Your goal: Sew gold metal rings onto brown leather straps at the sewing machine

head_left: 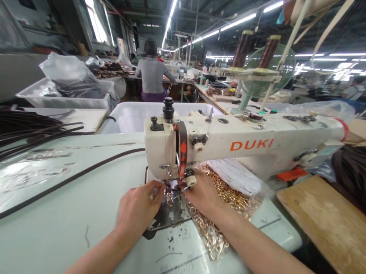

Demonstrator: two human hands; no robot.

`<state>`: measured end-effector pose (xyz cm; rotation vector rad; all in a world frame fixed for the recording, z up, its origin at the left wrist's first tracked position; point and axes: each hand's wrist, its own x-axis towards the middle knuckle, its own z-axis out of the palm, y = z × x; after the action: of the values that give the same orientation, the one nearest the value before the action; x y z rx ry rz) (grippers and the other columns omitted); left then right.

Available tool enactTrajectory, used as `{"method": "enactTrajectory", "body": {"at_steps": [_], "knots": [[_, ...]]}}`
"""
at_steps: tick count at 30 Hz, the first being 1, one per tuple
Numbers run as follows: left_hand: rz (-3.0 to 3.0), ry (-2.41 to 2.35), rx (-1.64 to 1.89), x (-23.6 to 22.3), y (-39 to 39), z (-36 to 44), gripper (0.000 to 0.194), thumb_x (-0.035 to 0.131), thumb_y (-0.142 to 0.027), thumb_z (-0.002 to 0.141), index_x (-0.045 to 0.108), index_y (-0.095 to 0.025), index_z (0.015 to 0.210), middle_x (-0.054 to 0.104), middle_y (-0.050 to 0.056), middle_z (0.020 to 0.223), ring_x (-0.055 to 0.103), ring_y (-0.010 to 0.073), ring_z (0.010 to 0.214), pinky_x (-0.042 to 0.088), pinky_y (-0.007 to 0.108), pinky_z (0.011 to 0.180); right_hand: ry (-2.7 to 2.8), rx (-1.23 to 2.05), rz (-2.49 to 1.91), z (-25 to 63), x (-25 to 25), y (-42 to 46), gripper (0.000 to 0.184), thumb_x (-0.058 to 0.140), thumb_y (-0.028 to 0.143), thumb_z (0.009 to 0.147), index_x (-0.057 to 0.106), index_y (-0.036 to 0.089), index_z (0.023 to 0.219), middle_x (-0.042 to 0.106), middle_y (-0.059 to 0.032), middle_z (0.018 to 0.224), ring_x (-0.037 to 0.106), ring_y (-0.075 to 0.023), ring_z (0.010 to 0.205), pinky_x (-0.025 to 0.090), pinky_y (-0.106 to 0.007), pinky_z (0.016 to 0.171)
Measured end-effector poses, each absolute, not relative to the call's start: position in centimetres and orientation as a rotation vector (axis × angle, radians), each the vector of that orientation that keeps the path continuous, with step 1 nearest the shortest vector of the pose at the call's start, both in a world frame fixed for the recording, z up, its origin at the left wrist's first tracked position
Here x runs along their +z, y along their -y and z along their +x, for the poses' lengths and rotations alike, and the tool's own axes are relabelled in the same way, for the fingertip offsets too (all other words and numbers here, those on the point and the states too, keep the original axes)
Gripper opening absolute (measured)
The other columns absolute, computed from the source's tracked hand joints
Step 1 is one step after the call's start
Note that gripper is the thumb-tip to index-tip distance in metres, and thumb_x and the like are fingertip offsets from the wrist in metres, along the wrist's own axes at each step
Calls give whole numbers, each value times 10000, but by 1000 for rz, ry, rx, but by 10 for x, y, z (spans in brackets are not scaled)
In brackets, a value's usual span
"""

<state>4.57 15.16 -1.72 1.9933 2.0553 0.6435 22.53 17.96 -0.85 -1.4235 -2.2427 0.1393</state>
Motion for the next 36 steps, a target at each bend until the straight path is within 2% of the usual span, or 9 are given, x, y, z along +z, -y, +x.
{"method": "enactTrajectory", "body": {"at_steps": [5, 19, 25, 30, 36], "knots": [[1940, -1961, 767, -21, -153, 43, 237, 471, -408, 855, 671, -301, 924, 715, 16, 792, 662, 225, 813, 427, 288, 682, 2236, 143, -1458, 225, -8, -180, 169, 487, 231, 845, 624, 165, 771, 653, -49, 828, 602, -166, 755, 367, -238, 602], [1972, -2026, 679, -22, -154, 47, 232, 470, -398, 848, 675, -317, 924, 712, 18, 776, 657, 253, 769, 402, 293, 608, 2222, 149, -1419, 224, -11, -180, 171, 506, 232, 836, 649, 161, 775, 662, -61, 832, 600, -171, 767, 400, -246, 648], [1981, -2020, 673, -21, -156, 48, 229, 476, -386, 844, 681, -308, 911, 712, 20, 780, 657, 244, 772, 399, 286, 617, 2108, 342, -1421, 222, -14, -183, 198, 579, 323, 817, 680, 157, 775, 671, -52, 764, 605, -170, 695, 431, -249, 613], [1932, -1996, 720, -20, -155, 48, 227, 487, -387, 841, 685, -296, 903, 713, 22, 780, 659, 237, 791, 420, 290, 652, 2101, 474, -1368, 219, -15, -185, 164, 629, 287, 785, 718, 201, 893, 699, -44, 837, 627, -185, 763, 473, -277, 683], [1876, -1985, 754, -20, -156, 47, 243, 487, -423, 831, 691, -299, 877, 706, 19, 767, 648, 235, 772, 428, 303, 646, 2160, 466, -1307, 216, -14, -186, 168, 600, 267, 805, 726, 234, 912, 704, -28, 860, 632, -183, 820, 474, -291, 760]]}}
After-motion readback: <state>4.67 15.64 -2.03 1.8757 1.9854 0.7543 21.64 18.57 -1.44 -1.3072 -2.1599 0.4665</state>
